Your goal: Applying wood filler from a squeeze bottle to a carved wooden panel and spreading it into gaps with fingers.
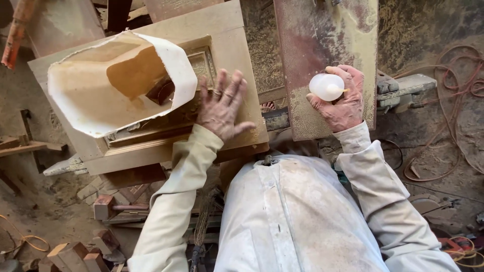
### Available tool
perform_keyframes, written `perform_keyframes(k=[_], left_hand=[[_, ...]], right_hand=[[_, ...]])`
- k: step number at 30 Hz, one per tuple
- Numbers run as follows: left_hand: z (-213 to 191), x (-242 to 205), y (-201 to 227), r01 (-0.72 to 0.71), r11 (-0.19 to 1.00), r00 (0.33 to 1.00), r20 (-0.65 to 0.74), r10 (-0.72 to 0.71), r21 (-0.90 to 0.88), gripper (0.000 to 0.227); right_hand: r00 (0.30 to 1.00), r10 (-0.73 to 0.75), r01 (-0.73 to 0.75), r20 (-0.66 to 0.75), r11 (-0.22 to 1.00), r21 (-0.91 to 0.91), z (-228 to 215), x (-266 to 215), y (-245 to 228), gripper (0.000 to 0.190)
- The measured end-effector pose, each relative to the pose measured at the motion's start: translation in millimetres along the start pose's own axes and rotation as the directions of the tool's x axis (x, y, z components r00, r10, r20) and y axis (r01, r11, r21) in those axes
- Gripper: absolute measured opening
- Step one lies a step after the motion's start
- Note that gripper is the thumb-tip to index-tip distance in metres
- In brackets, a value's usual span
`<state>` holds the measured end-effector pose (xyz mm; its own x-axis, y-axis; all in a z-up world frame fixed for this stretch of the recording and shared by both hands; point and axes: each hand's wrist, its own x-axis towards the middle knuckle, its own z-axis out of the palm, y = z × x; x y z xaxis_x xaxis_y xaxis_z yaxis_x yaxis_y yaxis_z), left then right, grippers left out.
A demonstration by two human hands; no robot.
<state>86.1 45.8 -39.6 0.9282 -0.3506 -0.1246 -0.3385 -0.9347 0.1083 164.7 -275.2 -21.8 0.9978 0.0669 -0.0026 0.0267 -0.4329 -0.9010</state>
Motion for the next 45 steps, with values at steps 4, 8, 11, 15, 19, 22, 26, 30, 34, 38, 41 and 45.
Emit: perform_keyframes(k=[4, 8, 11, 15, 19, 22, 26, 30, 34, 38, 41, 45], left_hand=[[-10, -61, 39, -0.175, 0.985, 0.982, 0.073, 0.175, -0.009, 0.105], [-6, -100, 47, -0.249, 0.964, 0.960, 0.108, 0.258, -0.091, 0.091], [1, -104, 41, -0.138, 0.985, 0.985, 0.089, 0.147, -0.099, 0.094], [0, -114, 52, -0.181, 0.978, 0.983, -0.005, 0.182, -0.099, 0.086], [-27, -126, 73, -0.181, 0.944, 0.979, -0.140, 0.147, -0.275, 0.066], [-57, -100, 97, -0.066, 0.776, 0.937, -0.307, -0.169, -0.627, 0.088], [-52, -114, 105, 0.025, 0.639, 0.853, -0.317, -0.414, -0.769, 0.087], [-46, -161, 91, 0.173, 0.502, 0.729, -0.232, -0.644, -0.847, 0.077], [-50, -183, 85, 0.287, 0.444, 0.644, -0.172, -0.746, -0.849, 0.081], [-68, -167, 89, 0.275, 0.520, 0.703, -0.200, -0.683, -0.808, 0.067], [-74, -154, 92, 0.255, 0.536, 0.715, -0.216, -0.665, -0.805, 0.059], [-81, -137, 93, 0.270, 0.571, 0.737, -0.216, -0.640, -0.775, 0.057]], right_hand=[[1.000, 0.028, -0.028, -0.007, 1.000, 0.014, -1, -1, -12, 0.072], [0.995, 0.100, -0.096, -0.023, 0.987, 0.126, -1, -6, -5, 0.074], [0.996, 0.089, -0.091, 0.019, 0.988, 0.125, -7, -14, -15, 0.074], [0.982, -0.125, 0.111, 0.142, 0.989, 0.102, -10, -28, -37, 0.061], [0.969, -0.103, 0.061, 0.224, 0.980, 0.188, 9, -51, -77, 0.066], [0.895, 0.104, -0.259, 0.435, 0.914, 0.313, 35, -80, -103, 0.060], [0.573, 0.295, -0.655, 0.765, 0.726, 0.211, 64, -95, -116, 0.047], [0.537, -0.139, 0.009, 0.832, 0.987, 0.159, 57, -88, -111, 0.071], [0.519, -0.230, 0.356, 0.823, 0.934, 0.037, 47, -75, -93, 0.080], [0.523, -0.264, 0.405, 0.810, 0.914, 0.037, 33, -80, -65, 0.053], [0.541, -0.244, 0.342, 0.805, 0.938, 0.055, 32, -86, -56, 0.053], [0.582, -0.228, 0.315, 0.780, 0.948, 0.042, 34, -87, -57, 0.052]])
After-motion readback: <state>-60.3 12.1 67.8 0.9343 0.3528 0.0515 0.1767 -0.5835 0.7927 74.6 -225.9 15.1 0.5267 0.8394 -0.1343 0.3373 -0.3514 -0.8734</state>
